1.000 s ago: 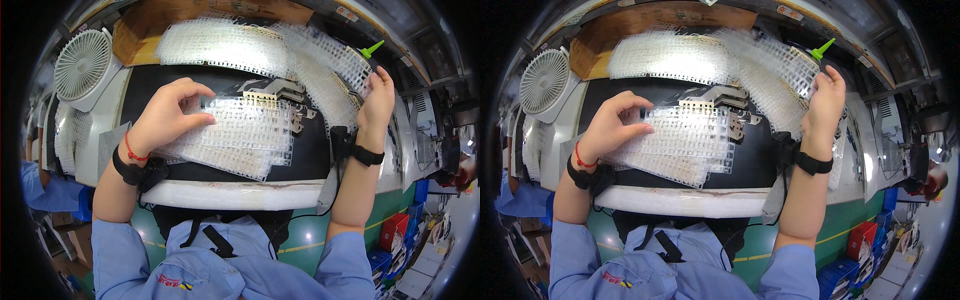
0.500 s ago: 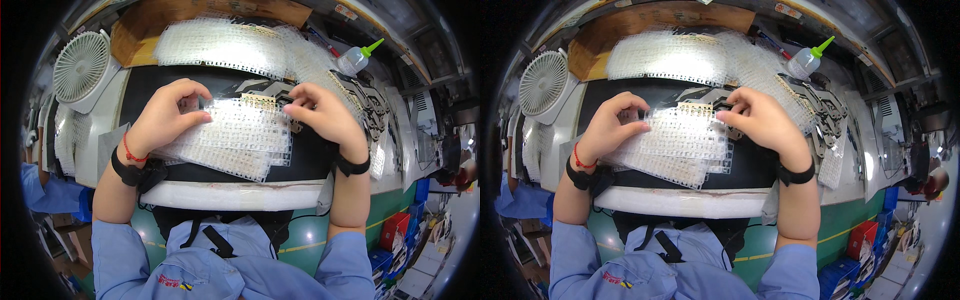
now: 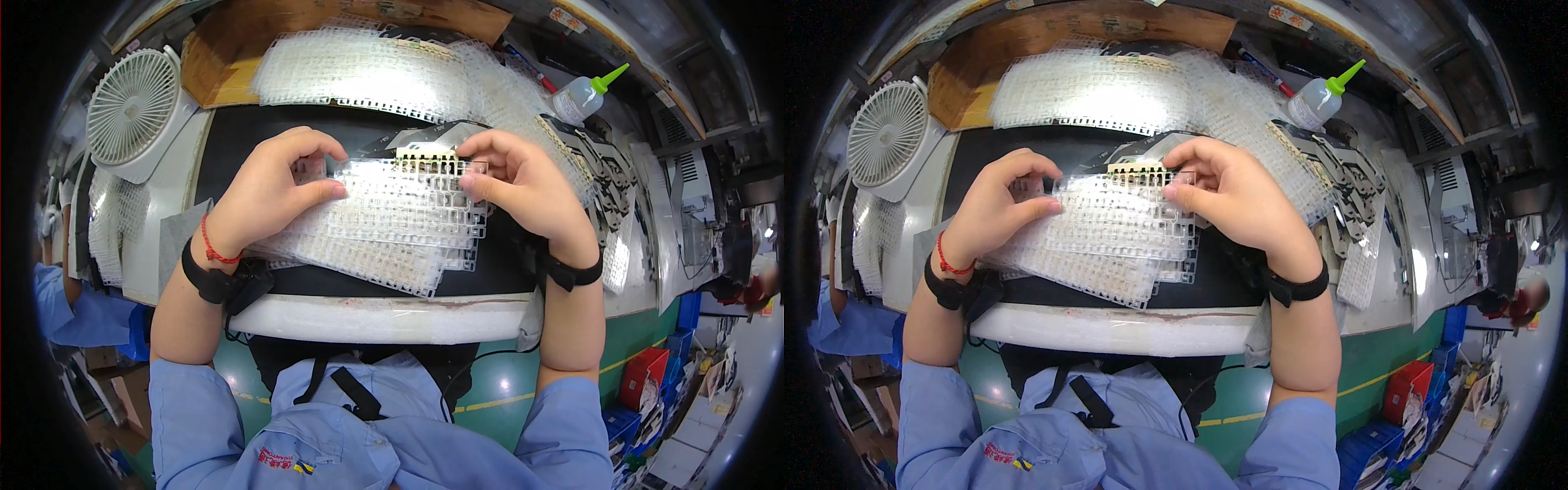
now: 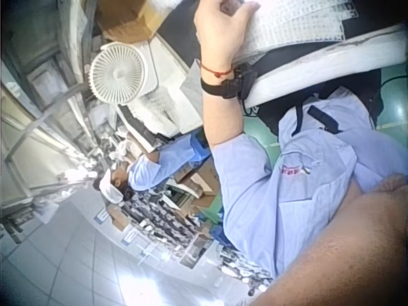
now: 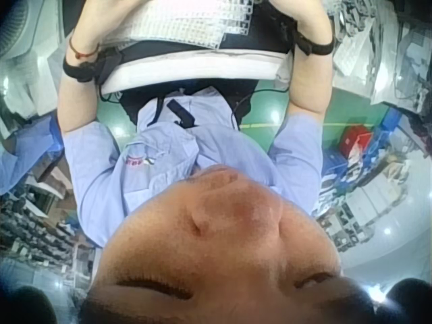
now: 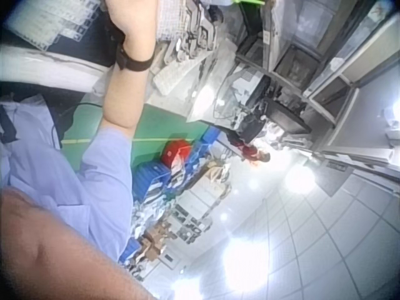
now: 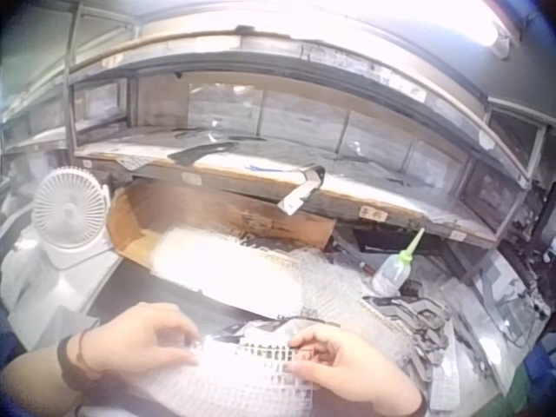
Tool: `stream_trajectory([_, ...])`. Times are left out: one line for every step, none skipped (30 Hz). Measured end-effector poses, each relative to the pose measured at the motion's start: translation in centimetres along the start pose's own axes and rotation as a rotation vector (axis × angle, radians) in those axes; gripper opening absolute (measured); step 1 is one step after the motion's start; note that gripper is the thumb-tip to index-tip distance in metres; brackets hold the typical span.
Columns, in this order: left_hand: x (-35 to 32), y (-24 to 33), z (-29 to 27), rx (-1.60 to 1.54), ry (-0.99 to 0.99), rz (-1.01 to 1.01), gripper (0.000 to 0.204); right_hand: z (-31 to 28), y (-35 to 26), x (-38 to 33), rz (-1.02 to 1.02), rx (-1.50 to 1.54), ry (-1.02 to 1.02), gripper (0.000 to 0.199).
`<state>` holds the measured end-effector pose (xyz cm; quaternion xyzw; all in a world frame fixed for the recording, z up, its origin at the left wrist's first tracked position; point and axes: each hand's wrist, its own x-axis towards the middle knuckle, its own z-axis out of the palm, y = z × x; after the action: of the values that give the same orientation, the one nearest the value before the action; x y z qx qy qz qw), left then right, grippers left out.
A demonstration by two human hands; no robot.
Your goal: Sorting and stacking lighting components at a factory workbench.
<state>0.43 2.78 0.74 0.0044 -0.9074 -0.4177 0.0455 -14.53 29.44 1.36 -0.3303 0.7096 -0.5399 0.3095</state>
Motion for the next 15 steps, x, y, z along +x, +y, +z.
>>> stream_trajectory([0.01, -0.02, 0.01, 0.003, 0.003, 0.005, 0.028, 0.18, -0.02, -0.06, 0.014, 0.070, -0.035, 0.025])
stream_trajectory([0.01, -0.03, 0.03, 0.002, 0.002, 0.006, 0.028, 0.29, -0.08, -0.10, 0.014, 0.070, -0.034, 0.025])
stream_trajectory([0.00, -0.04, 0.04, -0.005, 0.001, 0.005, 0.028, 0.39, -0.17, -0.11, 0.011, 0.070, -0.029, 0.026])
stream_trajectory([0.00, -0.05, 0.05, -0.012, 0.000, 0.004, 0.028, 0.42, -0.24, -0.13, 0.007, 0.070, -0.024, 0.027])
stream_trajectory([-0.01, -0.10, 0.07, -0.012, -0.001, 0.003, 0.028, 0.35, -0.28, -0.16, 0.008, 0.071, -0.024, 0.027])
stream_trajectory([-0.02, -0.15, 0.08, -0.008, 0.003, 0.008, 0.028, 0.22, -0.36, -0.20, 0.002, 0.067, -0.041, 0.026])
stream_trajectory([-0.03, -0.17, 0.09, -0.005, 0.007, 0.013, 0.028, 0.15, -0.44, -0.23, -0.004, 0.063, -0.059, 0.026])
stream_trajectory([-0.04, -0.15, 0.08, -0.005, 0.007, 0.012, 0.028, 0.15, -0.52, -0.24, -0.004, 0.063, -0.059, 0.026])
stream_trajectory([-0.03, -0.10, 0.09, -0.006, 0.006, 0.002, 0.028, 0.13, -0.57, -0.26, -0.010, 0.059, -0.060, 0.026])
stream_trajectory([-0.02, -0.04, 0.09, -0.007, 0.004, -0.009, 0.028, 0.12, -0.62, -0.27, -0.016, 0.055, -0.062, 0.026])
stream_trajectory([0.00, 0.04, 0.05, -0.007, 0.004, -0.008, 0.028, 0.13, -0.67, -0.30, -0.016, 0.055, -0.062, 0.026])
stream_trajectory([0.01, 0.13, -0.01, 0.000, -0.003, -0.020, 0.028, 0.16, -0.72, -0.32, -0.011, 0.060, -0.057, 0.026])
stream_trajectory([0.03, 0.18, -0.04, 0.007, -0.011, -0.030, 0.028, 0.18, -0.74, -0.33, -0.006, 0.065, -0.053, 0.026])
stream_trajectory([0.04, 0.18, -0.05, 0.007, -0.011, -0.030, 0.028, 0.17, -0.72, -0.32, -0.006, 0.065, -0.052, 0.026])
stream_trajectory([0.05, 0.15, -0.06, 0.007, -0.010, -0.028, 0.029, 0.18, -0.65, -0.30, -0.003, 0.072, -0.049, 0.026])
